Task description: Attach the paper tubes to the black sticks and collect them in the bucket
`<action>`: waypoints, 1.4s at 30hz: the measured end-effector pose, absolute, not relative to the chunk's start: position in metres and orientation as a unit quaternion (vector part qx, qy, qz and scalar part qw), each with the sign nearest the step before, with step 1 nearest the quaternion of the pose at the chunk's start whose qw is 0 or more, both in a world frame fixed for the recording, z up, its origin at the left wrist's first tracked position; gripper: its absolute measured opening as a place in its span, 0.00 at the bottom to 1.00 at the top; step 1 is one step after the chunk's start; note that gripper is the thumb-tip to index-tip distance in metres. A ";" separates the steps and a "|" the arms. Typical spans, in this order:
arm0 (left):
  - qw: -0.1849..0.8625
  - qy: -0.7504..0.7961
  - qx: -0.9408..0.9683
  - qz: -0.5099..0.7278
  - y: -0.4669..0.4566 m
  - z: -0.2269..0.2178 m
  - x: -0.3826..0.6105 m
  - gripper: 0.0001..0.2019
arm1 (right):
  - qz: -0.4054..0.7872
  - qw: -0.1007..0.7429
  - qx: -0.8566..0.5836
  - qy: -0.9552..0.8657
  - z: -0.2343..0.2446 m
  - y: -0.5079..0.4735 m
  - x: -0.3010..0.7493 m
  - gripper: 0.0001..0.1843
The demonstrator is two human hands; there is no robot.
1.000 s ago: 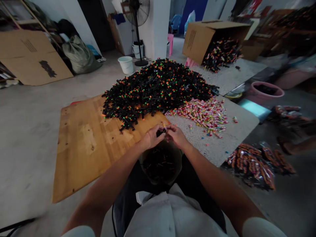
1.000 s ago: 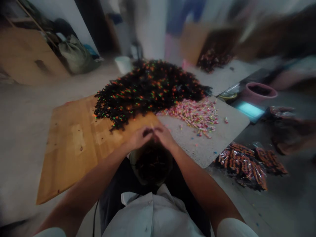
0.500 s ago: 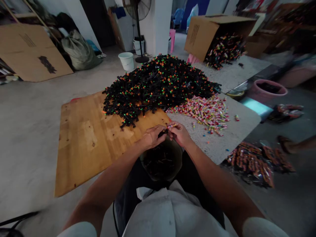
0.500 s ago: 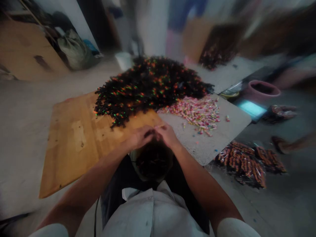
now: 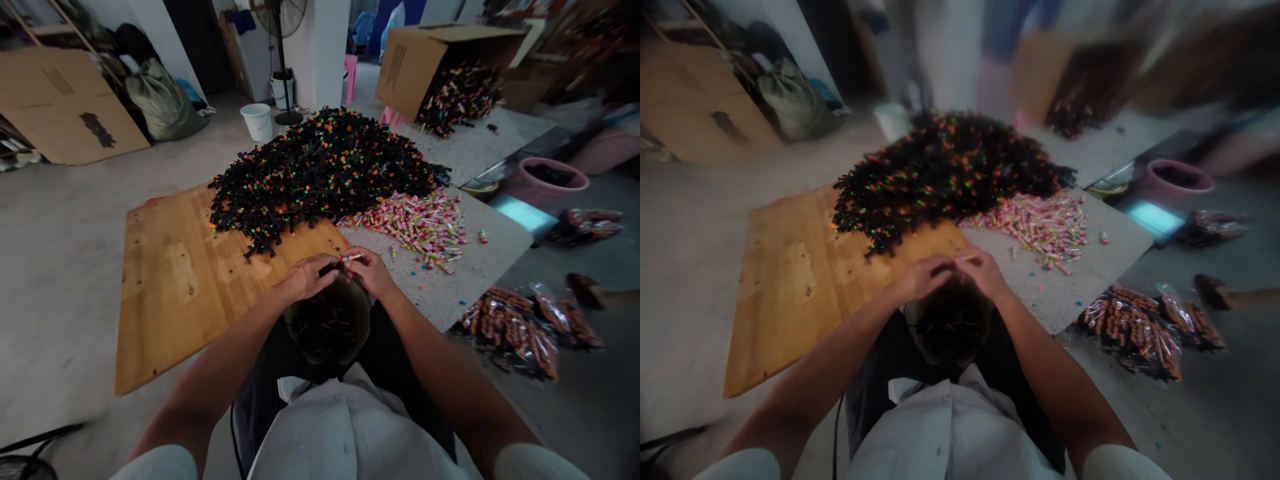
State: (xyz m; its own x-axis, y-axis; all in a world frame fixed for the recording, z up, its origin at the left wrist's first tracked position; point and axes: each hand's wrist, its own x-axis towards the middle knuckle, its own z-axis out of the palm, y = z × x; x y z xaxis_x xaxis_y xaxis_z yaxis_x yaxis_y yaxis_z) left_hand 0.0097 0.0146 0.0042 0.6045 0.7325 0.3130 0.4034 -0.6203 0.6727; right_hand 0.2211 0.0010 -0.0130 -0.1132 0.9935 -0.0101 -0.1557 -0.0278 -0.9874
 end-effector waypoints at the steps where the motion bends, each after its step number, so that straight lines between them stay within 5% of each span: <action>1: 0.282 0.334 0.849 0.297 0.015 0.005 0.010 0.15 | 0.563 0.505 -0.439 -0.486 -0.014 0.001 0.222 0.18; 11: 0.271 0.335 0.857 0.282 0.012 0.013 0.010 0.15 | 0.567 0.503 -0.419 -0.500 -0.018 -0.004 0.225 0.18; 23: 0.409 0.291 0.819 0.277 0.016 0.006 0.009 0.19 | 0.569 0.493 -0.419 -0.508 -0.017 -0.024 0.226 0.15; 28: 0.441 0.369 0.797 0.186 0.035 0.008 -0.007 0.22 | 0.621 0.315 -0.423 -0.580 -0.017 -0.022 0.247 0.21; 31: 0.325 0.508 0.764 0.229 0.064 0.003 -0.022 0.17 | 0.507 0.198 -0.544 -0.639 -0.020 -0.008 0.272 0.23; 36: 0.162 0.726 0.632 0.217 0.115 -0.001 -0.035 0.13 | 0.106 0.158 -0.812 -0.551 -0.028 0.036 0.308 0.20; 42: 0.130 0.743 0.651 0.089 0.138 -0.006 -0.032 0.22 | 0.075 0.040 -0.818 -0.569 -0.035 0.057 0.313 0.21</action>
